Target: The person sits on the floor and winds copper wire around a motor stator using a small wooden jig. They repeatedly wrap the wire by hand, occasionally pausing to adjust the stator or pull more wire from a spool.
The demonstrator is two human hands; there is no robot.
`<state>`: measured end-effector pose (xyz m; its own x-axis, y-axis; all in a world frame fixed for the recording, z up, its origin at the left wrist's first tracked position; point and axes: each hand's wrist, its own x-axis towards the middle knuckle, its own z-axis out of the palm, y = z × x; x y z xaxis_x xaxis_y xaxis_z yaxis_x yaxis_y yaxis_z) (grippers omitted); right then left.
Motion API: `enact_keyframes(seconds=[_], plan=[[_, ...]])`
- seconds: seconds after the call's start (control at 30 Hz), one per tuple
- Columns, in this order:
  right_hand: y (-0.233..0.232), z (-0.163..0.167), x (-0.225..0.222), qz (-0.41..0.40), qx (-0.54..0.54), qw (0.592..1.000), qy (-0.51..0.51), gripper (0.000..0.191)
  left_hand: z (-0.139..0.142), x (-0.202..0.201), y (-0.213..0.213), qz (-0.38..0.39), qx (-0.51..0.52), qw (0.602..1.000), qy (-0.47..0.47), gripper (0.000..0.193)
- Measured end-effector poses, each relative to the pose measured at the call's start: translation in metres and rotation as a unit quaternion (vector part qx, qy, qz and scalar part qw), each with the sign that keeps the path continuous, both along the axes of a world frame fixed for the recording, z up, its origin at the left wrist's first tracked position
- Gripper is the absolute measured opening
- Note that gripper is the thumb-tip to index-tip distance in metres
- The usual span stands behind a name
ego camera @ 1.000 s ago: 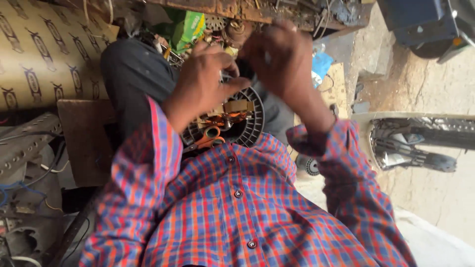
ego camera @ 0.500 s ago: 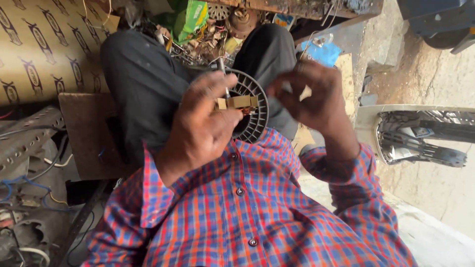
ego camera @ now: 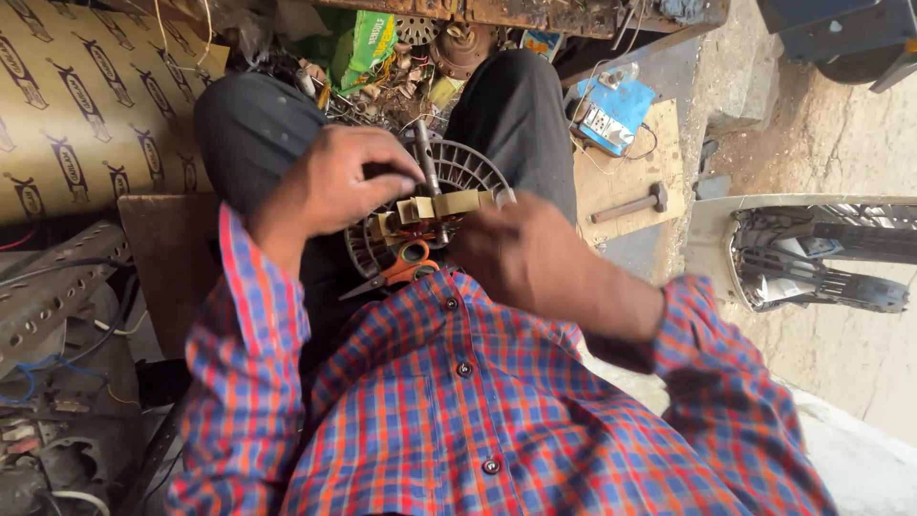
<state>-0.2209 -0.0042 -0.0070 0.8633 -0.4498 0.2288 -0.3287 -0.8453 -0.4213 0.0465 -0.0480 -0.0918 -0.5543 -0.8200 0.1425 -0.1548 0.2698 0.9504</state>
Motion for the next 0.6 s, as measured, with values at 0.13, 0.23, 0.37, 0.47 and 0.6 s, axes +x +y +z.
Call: enact_keyframes(seconds=[0.13,0.23,0.37,0.47,0.6], plan=[[0.022,0.01,-0.019,0.013,-0.001,0.997,0.075,0.022,0.034,-0.013,0.04,0.136,0.017,0.985,0.107,0.012],[0.014,0.013,-0.03,-0.03,0.017,0.999,0.03,0.023,0.055,-0.028,0.054,0.146,-0.133,0.979,0.042,0.02],[-0.019,-0.001,-0.038,-0.2,0.055,0.977,-0.053,0.022,0.063,-0.034,0.056,0.18,-0.147,0.972,0.025,0.018],[-0.051,-0.022,-0.037,-0.258,0.051,0.963,-0.064,0.007,0.063,-0.032,0.05,0.204,-0.075,0.974,0.062,0.011],[-0.079,-0.03,-0.035,-0.247,0.029,0.965,-0.085,0.004,0.068,-0.034,0.046,0.203,-0.106,0.972,0.046,0.012]])
